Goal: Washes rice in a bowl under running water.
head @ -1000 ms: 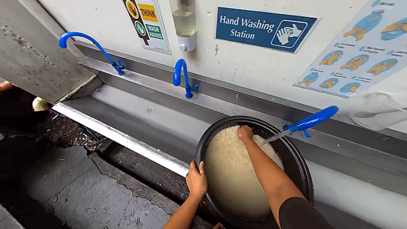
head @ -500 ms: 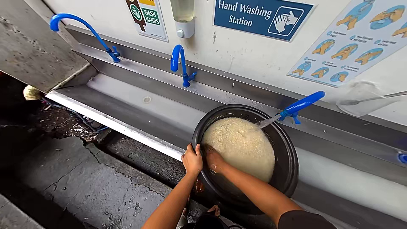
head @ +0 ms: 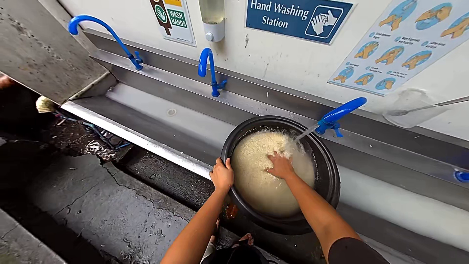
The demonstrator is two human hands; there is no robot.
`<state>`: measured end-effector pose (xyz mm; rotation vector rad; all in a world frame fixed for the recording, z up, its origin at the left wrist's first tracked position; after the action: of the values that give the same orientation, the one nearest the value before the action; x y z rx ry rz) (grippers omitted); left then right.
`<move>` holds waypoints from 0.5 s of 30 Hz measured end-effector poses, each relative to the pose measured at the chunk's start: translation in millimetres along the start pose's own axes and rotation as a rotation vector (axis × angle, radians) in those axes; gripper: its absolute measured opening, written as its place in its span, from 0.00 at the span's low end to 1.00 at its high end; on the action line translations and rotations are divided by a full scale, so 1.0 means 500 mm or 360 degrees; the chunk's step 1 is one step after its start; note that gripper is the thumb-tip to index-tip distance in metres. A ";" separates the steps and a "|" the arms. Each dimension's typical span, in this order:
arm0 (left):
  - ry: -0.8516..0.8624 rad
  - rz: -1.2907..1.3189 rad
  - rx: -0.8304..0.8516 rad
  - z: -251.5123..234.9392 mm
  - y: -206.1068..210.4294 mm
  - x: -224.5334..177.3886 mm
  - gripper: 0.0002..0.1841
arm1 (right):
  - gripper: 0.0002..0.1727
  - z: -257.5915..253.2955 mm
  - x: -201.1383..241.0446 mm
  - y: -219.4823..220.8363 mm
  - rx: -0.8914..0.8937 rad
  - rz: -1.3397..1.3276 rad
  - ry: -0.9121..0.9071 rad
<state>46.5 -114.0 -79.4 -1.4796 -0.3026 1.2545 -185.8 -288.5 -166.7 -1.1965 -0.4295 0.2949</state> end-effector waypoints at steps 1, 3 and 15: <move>-0.0002 0.0001 0.0000 0.001 0.000 0.000 0.31 | 0.51 0.006 -0.029 0.002 0.0015 -0.0025 0.0072; 0.0001 -0.0003 -0.0011 0.002 -0.001 0.000 0.31 | 0.53 0.033 -0.072 0.007 0.0051 -0.0012 0.0183; -0.0006 0.0047 0.0009 -0.003 0.005 0.002 0.32 | 0.31 0.223 -0.051 0.033 0.0876 -0.0382 0.0286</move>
<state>46.9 -114.8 -82.3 -1.4817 -0.2804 1.2813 -260.7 -201.4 -153.0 -0.6183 -0.3031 0.0851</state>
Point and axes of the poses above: each hand's wrist, its own z-axis away from the middle knuckle, its own y-axis out of the palm, x = y × z, the point moved 10 cm from there along -z, towards the middle knuckle, and after that the axes turned 14 degrees about -x, right-handed, at the moved point
